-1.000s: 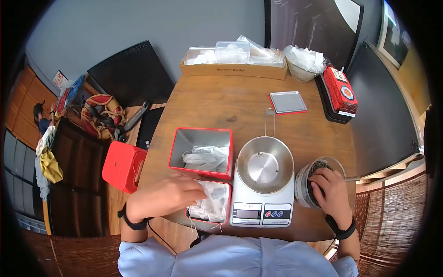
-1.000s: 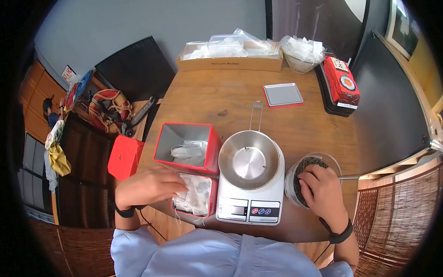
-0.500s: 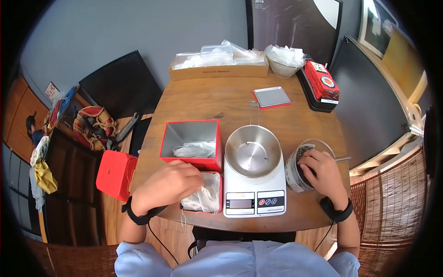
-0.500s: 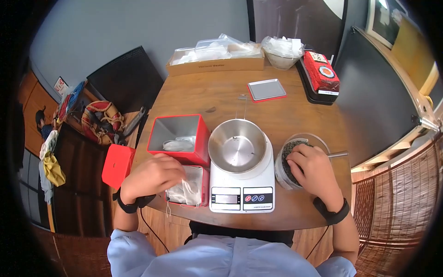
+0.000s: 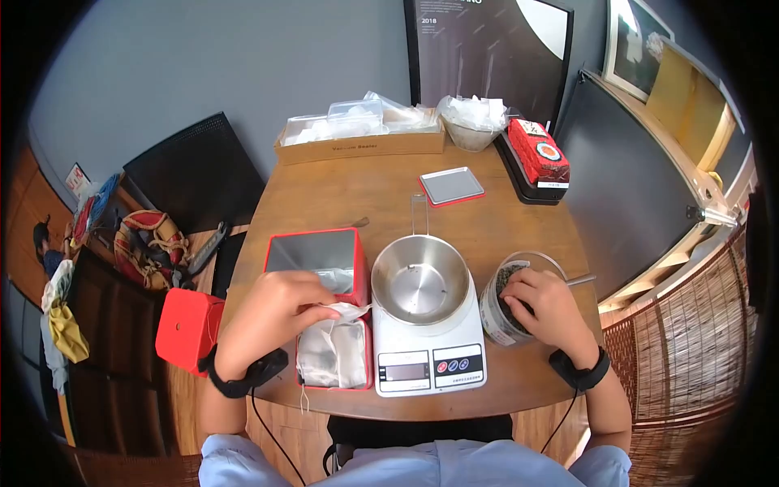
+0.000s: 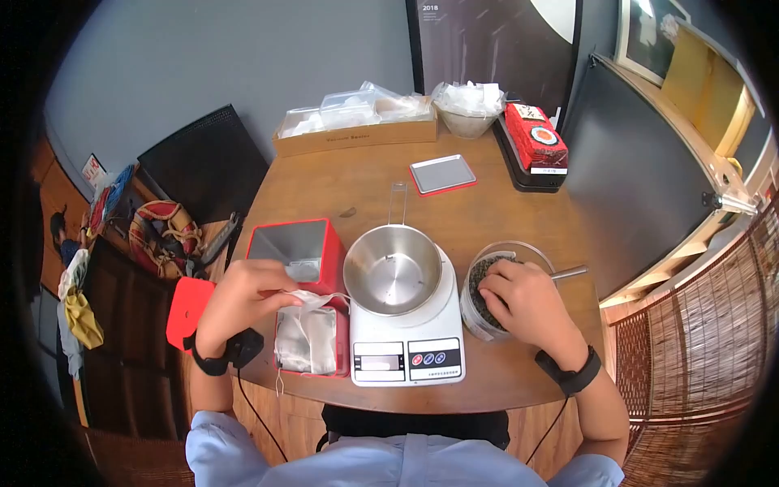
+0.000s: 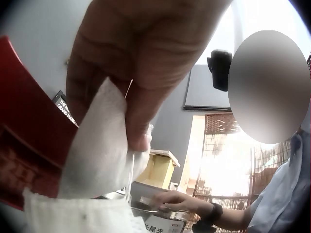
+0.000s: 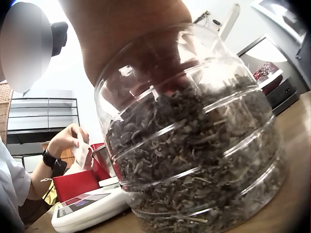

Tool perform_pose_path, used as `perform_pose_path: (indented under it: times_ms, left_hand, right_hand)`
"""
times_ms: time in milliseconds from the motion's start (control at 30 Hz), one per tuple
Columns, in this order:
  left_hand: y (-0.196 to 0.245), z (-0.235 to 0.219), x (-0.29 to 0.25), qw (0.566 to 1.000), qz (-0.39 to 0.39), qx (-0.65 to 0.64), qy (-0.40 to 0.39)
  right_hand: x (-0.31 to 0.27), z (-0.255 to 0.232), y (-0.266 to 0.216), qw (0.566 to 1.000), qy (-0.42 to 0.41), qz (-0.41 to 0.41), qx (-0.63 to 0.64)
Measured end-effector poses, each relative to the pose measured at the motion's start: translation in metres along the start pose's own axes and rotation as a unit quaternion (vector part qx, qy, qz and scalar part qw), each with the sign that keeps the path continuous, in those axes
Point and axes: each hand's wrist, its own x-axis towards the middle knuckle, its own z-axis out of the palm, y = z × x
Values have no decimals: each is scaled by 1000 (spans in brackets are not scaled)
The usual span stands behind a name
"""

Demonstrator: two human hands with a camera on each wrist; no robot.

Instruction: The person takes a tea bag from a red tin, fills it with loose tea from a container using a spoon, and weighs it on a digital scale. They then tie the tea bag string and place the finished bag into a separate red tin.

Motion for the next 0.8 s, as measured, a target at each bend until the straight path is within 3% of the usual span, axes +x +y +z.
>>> perform_pose_path:
  times_ms: [67,200,333,400,467,600,700,800]
  left_hand:
    - [-5,-5,-7,998,-59,-28,23]
    - [-23,-11,-19,999,24,11,-27]
    - [-14,-13,-22,997,-20,15,-74]
    - [-9,-16,-21,997,-32,-11,-68]
    - [-8,-22,-20,995,-95,-2,17]
    - [-10,-30,-13,994,-42,-1,103]
    - [17,-34,12,991,-15,16,134]
    - [33,-23,40,995,49,-25,83]
  right_hand:
    - [0,0,0,1000,-8,9,0]
    - [2,-2,-2,1000,-12,17,2]
    - [2,-3,-1,1000,-21,15,5]
    - [2,-2,1,1000,-26,16,5]
    - [2,-2,3,999,-40,4,4]
    - [1,-1,4,999,-43,5,4]
    - [2,-4,2,999,-52,13,7]
    - [3,-3,2,998,-58,19,9]
